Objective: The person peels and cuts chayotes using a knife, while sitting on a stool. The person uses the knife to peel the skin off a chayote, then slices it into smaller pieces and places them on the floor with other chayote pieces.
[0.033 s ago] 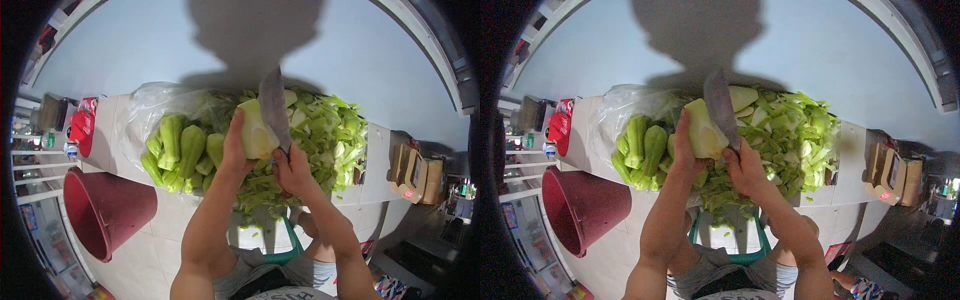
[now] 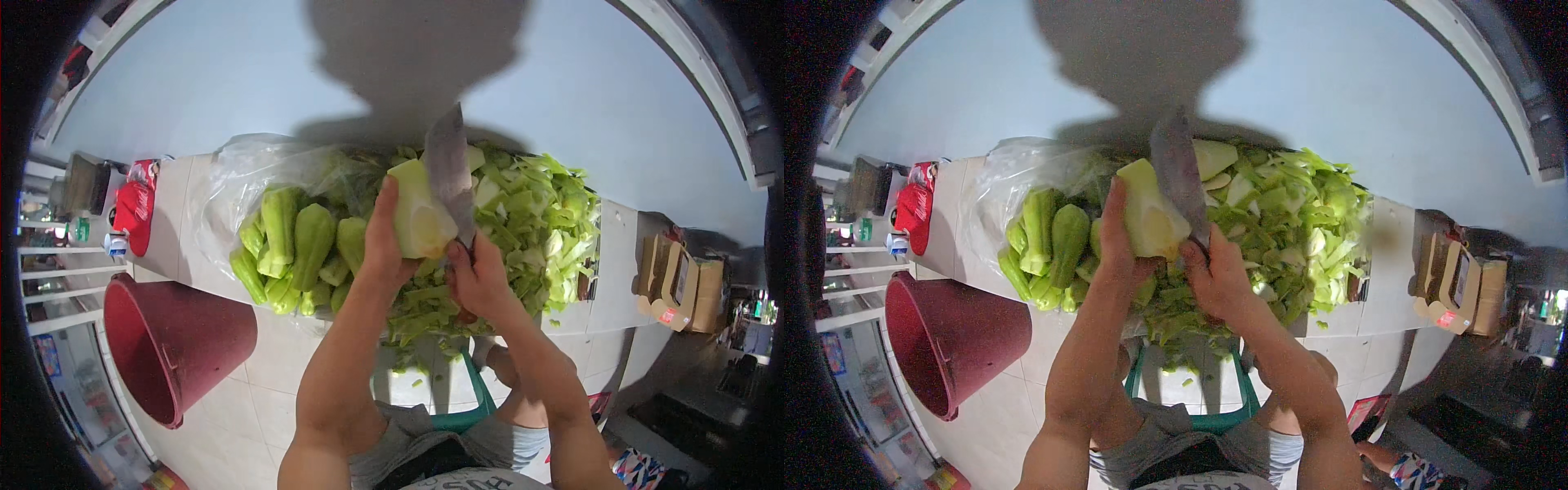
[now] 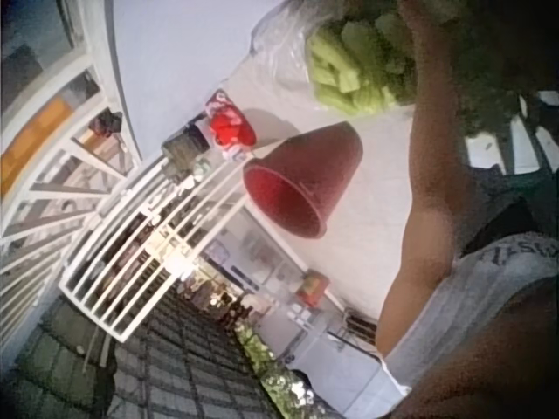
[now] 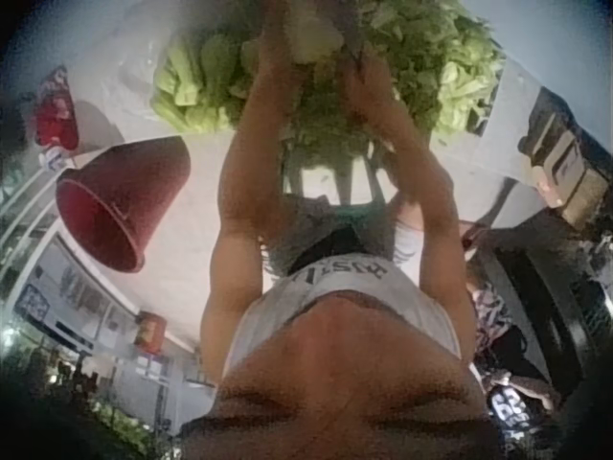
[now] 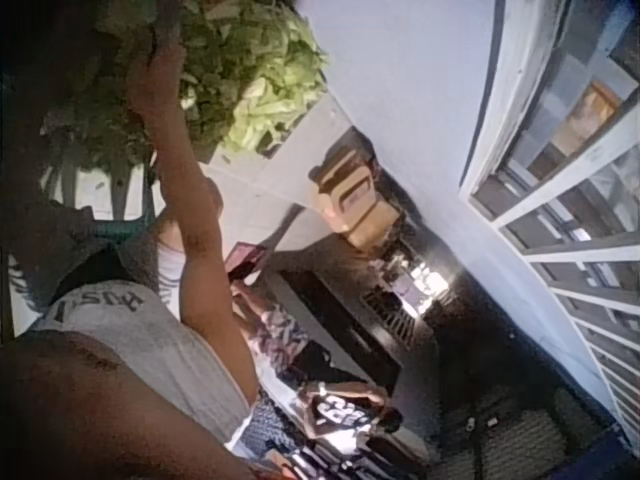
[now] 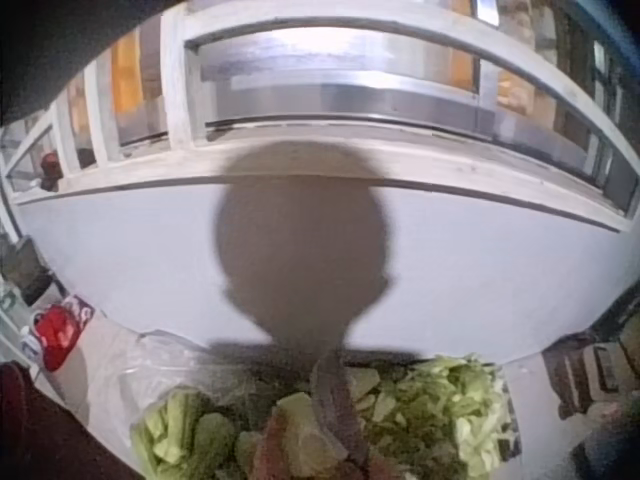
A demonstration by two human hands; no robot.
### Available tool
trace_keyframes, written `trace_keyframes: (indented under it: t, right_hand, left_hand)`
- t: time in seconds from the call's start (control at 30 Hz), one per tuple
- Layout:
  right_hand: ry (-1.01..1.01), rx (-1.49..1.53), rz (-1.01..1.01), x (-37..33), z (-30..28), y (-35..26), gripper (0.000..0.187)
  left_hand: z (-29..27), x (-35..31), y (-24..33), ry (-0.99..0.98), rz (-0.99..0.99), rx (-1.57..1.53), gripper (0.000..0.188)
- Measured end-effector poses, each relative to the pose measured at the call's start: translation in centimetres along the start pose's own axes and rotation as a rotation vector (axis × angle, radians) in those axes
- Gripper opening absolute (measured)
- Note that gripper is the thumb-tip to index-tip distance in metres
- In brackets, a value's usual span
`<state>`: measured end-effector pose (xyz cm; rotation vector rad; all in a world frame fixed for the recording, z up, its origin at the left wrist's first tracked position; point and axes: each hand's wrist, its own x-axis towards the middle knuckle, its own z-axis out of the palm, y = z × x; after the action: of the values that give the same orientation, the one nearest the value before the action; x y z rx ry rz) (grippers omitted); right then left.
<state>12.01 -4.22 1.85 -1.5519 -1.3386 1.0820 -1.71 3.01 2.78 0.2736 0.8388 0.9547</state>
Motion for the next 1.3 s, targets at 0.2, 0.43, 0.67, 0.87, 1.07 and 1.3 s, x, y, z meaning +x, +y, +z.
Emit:
trace_keyframes:
  t: [0.2, 0.43, 0.67, 0.87, 1.07, 1.3]
  right_hand:
    - [0.059, -0.033, 0.128, 0.1, 0.2, -0.7, 0.027]
    - [0.009, -0.091, 0.086, -0.1, -0.2, -0.7, 0.030]
    - [0.002, -0.038, 0.101, -0.5, 0.5, 0.3, 0.031]
    - [-0.017, -0.040, 0.089, -0.5, 0.7, 0.1, 0.033]
    - [-0.020, -0.076, 0.056, -0.4, 0.4, -0.9, 0.035]
    - [-0.095, 0.014, 0.172, 0.0, -0.1, -1.1, 0.040]
  left_hand:
    - [0.7, 0.4, -0.4, -0.001, 0.043, -0.131, 0.058]
    - [0.5, 0.4, 0.2, -0.001, 0.053, -0.171, 0.055]
    - [-0.1, 0.5, 0.2, -0.086, 0.023, -0.127, 0.053]
    - [0.0, 0.0, 0.6, -0.083, 0.021, -0.131, 0.052]
    - [0.8, -0.5, 0.6, -0.043, 0.028, -0.014, 0.054]
    - [0.2, -0.1, 0.0, -0.118, -0.032, -0.078, 0.057]
